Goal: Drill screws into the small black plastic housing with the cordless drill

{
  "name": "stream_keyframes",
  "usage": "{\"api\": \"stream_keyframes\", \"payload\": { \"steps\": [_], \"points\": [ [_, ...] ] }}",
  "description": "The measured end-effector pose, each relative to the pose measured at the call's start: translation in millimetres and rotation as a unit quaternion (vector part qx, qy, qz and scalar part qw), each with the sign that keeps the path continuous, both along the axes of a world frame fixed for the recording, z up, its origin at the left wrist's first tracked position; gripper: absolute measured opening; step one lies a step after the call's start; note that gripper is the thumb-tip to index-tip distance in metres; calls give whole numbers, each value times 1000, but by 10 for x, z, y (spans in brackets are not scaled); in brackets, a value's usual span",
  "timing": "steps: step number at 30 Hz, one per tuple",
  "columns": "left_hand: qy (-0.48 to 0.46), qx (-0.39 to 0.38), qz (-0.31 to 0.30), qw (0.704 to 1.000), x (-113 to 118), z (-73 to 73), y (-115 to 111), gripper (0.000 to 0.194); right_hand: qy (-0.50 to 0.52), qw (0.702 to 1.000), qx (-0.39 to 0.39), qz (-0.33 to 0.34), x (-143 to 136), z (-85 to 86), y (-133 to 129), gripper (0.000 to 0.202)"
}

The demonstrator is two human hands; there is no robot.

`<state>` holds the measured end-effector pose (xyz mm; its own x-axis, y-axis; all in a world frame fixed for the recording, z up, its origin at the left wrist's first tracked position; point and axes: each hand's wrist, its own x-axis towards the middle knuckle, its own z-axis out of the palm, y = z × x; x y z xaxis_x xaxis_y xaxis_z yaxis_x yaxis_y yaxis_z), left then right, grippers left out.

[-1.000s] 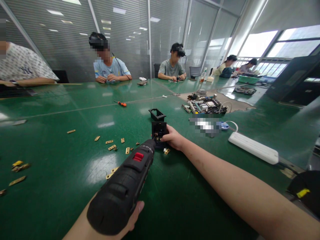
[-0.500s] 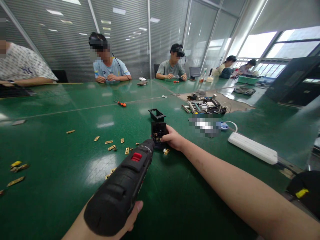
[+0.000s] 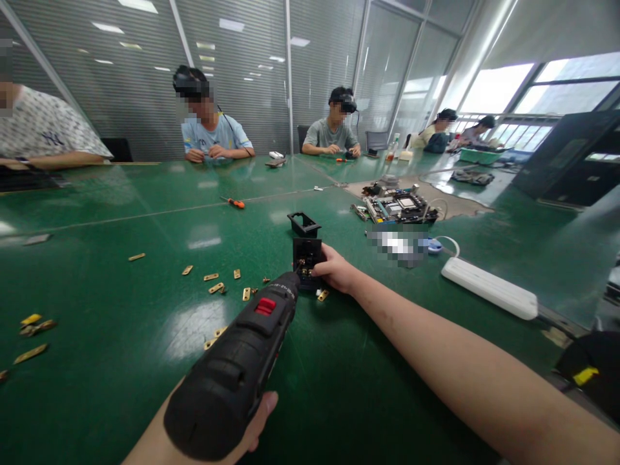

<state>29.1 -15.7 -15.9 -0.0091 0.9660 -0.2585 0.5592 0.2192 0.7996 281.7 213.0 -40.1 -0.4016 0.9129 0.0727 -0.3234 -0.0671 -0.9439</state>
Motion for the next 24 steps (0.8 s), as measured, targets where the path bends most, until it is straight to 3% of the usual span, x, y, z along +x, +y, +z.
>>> {"api": "stream_keyframes", "payload": {
  "steps": [3, 17, 24],
  "points": [
    [-35, -1, 20, 999, -3, -47, -17, 40, -3, 1000, 3, -3, -3, -4, 3, 63],
    [16, -10, -3, 1000, 27, -15, 51, 33, 9, 1000, 8, -5, -17, -27, 20, 62],
    [32, -8, -10, 999, 57, 162, 52, 33, 8, 1000, 0, -6, -21, -20, 13, 63]
  ]
}}
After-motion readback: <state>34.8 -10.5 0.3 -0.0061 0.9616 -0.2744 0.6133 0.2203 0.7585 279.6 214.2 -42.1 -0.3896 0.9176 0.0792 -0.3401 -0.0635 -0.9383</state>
